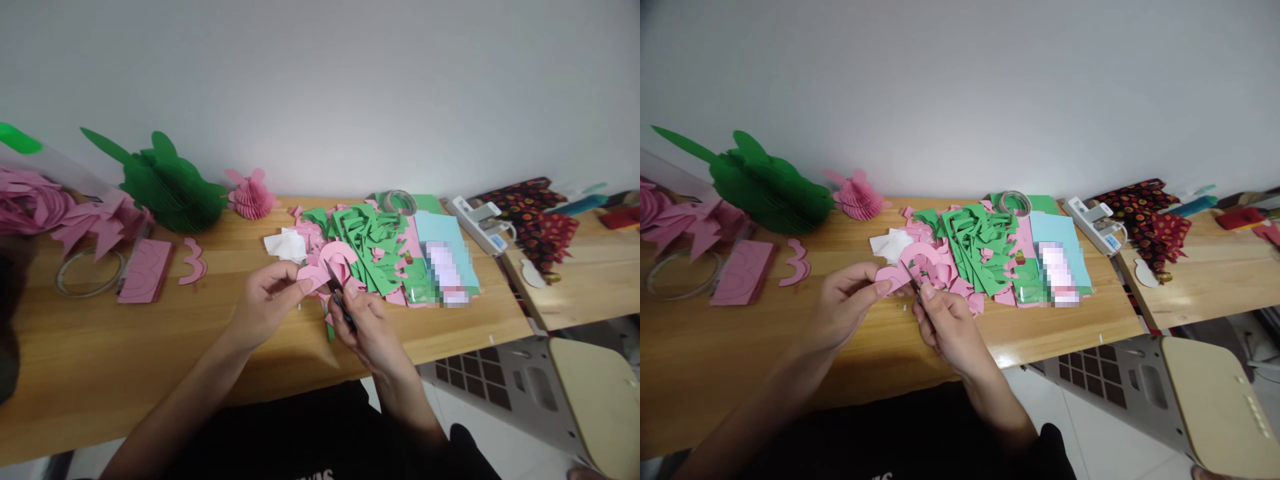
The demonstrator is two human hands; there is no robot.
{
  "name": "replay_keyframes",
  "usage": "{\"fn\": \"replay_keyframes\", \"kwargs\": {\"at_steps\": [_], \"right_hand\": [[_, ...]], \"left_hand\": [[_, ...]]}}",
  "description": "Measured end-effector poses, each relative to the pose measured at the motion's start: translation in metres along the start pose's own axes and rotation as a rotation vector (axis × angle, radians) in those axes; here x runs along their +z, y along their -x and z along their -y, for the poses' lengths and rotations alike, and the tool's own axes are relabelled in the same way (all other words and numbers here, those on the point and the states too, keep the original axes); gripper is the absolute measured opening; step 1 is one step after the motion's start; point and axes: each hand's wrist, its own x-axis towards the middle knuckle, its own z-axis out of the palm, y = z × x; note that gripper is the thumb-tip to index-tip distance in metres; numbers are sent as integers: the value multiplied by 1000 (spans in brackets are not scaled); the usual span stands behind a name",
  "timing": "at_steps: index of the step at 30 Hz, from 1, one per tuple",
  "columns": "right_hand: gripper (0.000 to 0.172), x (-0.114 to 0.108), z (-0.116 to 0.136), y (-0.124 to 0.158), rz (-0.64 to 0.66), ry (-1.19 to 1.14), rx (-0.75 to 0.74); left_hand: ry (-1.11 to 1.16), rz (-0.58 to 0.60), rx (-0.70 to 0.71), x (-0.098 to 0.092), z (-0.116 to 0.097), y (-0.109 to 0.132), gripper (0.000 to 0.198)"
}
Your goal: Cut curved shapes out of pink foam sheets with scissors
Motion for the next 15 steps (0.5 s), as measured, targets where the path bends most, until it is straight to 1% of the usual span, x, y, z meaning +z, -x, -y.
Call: {"fn": "replay_keyframes", "kwargs": {"at_steps": [10, 15], "right_hand": [[54, 2, -2, -2, -16, 1, 1], [54, 2, -2, -3, -3, -5, 9]], "left_hand": [[25, -29, -20, -1, 8, 3, 20], [80, -16, -13, -1, 10, 3, 16]]}}
